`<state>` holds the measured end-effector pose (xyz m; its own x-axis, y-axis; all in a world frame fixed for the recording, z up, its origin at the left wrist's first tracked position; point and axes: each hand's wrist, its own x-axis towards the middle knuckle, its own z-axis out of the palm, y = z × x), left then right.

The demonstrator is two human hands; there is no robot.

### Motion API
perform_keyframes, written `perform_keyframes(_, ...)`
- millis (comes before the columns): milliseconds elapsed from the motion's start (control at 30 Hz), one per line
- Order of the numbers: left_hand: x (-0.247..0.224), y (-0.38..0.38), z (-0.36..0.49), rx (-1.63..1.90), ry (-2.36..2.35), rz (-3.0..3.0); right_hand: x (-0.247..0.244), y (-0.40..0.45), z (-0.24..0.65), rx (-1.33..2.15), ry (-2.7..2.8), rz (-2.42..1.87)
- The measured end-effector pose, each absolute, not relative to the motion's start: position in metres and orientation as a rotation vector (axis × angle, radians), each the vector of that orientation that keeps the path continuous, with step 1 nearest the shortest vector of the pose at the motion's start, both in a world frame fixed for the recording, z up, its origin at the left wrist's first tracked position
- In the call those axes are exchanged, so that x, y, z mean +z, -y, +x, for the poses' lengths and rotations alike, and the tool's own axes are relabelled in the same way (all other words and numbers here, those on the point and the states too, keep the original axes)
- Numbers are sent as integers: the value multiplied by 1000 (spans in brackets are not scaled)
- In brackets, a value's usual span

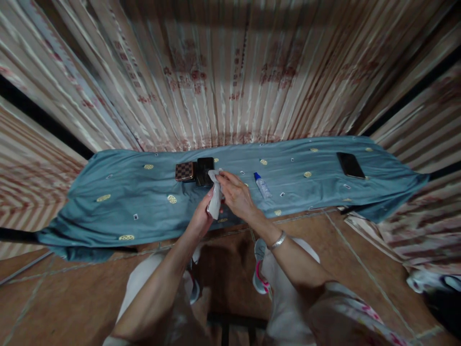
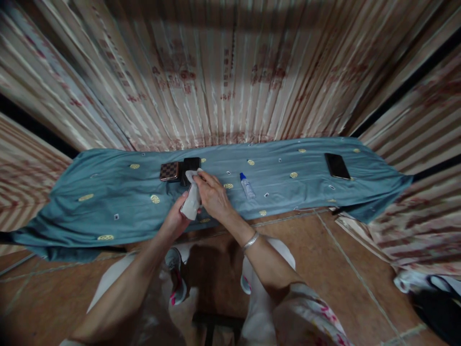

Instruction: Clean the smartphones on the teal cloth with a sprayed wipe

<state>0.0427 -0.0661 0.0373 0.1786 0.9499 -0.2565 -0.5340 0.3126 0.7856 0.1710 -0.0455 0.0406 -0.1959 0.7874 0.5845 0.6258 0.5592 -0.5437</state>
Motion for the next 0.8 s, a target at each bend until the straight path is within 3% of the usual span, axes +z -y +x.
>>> perform_keyframes(800,56,70,33,1150,-729,531,30,30,180,270,1763,-1271)
